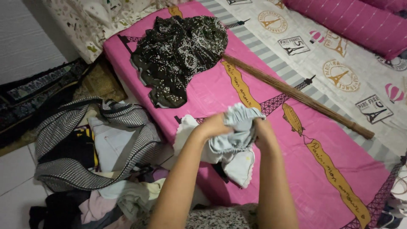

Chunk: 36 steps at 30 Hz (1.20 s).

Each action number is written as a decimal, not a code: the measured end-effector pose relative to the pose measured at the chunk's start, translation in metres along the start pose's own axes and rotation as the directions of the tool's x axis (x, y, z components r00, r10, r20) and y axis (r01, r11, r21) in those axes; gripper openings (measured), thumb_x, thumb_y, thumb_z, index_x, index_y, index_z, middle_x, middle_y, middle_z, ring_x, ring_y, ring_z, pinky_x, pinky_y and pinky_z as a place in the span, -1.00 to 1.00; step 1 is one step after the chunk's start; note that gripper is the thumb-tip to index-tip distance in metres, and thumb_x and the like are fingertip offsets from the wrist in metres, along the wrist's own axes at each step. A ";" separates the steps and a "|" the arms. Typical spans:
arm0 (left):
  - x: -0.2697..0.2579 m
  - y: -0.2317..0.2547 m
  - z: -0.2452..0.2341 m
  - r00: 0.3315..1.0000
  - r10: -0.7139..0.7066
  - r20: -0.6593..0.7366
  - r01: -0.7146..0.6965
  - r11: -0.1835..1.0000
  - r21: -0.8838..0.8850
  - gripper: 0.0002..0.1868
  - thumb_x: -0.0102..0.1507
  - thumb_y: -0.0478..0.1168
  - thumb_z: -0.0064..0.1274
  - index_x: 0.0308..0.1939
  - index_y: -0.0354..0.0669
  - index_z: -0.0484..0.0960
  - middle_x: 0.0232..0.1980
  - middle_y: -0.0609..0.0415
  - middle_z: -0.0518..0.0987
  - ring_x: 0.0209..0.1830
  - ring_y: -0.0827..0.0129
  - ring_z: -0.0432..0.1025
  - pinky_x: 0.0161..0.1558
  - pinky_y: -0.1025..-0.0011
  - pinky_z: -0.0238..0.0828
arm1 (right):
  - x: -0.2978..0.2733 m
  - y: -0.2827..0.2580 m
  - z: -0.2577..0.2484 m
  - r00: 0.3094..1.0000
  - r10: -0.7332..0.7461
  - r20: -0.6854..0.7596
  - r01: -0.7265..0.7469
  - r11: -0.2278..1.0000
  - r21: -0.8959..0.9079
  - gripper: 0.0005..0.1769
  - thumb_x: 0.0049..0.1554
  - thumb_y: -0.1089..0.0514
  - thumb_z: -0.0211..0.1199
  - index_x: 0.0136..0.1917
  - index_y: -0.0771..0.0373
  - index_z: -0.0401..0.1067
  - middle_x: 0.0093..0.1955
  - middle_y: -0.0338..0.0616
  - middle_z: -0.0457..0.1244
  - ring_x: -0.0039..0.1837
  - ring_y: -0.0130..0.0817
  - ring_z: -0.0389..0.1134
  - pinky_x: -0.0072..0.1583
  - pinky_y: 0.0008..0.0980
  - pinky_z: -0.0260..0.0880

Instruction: Folding various pieces of clothing and packing them into a checkered bag on the floor.

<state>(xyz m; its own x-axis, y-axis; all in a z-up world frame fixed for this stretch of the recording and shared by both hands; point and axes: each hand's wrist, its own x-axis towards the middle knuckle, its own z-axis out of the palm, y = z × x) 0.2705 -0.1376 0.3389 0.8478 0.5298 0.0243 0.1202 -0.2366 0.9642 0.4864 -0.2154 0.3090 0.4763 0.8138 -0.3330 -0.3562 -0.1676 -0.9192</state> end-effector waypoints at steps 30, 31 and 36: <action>-0.003 0.078 0.048 0.963 -0.104 -0.249 0.110 0.994 0.009 -0.31 0.14 -0.26 0.19 0.30 -0.33 0.26 -0.03 -0.32 0.59 -0.15 -0.06 0.58 -0.14 0.13 0.57 | 0.037 0.038 -0.010 0.856 -0.478 -0.197 0.517 0.788 0.333 -0.70 0.22 0.19 0.14 0.14 0.39 0.52 -0.03 -0.10 0.43 -0.05 -0.25 0.43 -0.03 -0.28 0.42; -0.004 0.075 0.049 0.963 -0.106 -0.249 0.112 0.994 0.008 -0.31 0.14 -0.26 0.19 0.30 -0.33 0.26 -0.03 -0.32 0.59 -0.15 -0.06 0.58 -0.14 0.13 0.57 | 0.019 0.025 -0.005 0.857 -0.477 -0.196 0.515 0.789 0.333 -0.70 0.22 0.19 0.14 0.14 0.39 0.52 -0.03 -0.10 0.43 -0.05 -0.25 0.43 -0.03 -0.28 0.42; 0.013 0.008 0.067 0.797 0.161 -0.583 0.184 0.854 0.487 -0.45 0.14 -0.20 0.25 0.17 -0.24 0.45 0.01 -0.28 0.65 0.02 -0.19 0.54 0.06 0.05 0.44 | -0.019 -0.002 0.007 0.782 -0.622 -0.024 0.610 0.773 -0.173 -0.67 0.13 0.34 0.26 0.19 0.33 0.49 0.06 -0.13 0.40 0.09 -0.35 0.41 0.13 -0.38 0.42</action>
<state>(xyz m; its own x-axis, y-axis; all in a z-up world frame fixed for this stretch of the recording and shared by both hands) 0.3169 -0.1878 0.3290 0.3936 0.8586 0.3284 0.5099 -0.5011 0.6992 0.4729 -0.2268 0.3185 0.6140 0.7274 0.3065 0.1543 0.2702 -0.9503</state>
